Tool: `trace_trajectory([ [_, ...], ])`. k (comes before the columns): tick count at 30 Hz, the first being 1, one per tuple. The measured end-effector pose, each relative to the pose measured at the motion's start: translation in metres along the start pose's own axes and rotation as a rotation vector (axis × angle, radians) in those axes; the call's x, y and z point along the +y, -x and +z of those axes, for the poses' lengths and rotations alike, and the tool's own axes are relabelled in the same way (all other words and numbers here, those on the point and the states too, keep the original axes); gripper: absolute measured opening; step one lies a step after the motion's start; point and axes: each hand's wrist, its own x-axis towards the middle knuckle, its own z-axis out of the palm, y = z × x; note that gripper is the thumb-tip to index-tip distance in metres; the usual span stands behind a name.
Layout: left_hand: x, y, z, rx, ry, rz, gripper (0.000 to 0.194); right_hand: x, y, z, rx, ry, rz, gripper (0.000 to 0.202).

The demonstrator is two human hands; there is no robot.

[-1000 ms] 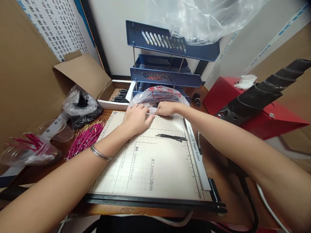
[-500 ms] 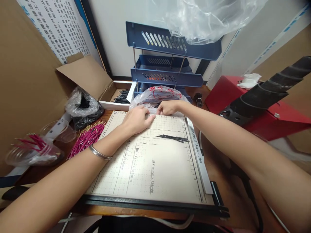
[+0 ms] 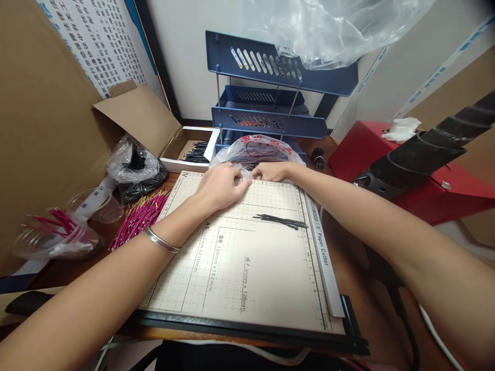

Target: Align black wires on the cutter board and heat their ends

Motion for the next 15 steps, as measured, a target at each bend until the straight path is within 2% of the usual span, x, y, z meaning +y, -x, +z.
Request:
trace_trajectory([
  [5,0.001,0.0,-0.001,0.004,0.016,-0.012,0.042,-0.003,0.004,-0.001,0.005,-0.028,0.019,0.032],
  [9,0.004,0.001,-0.004,-0.009,-0.008,-0.022,0.042,-0.013,0.003,-0.004,-0.006,0.026,0.116,0.026],
  [15,0.008,0.002,-0.011,-0.009,-0.018,-0.025,0.043,-0.021,0.0,-0.007,0.013,0.075,0.158,0.034],
])
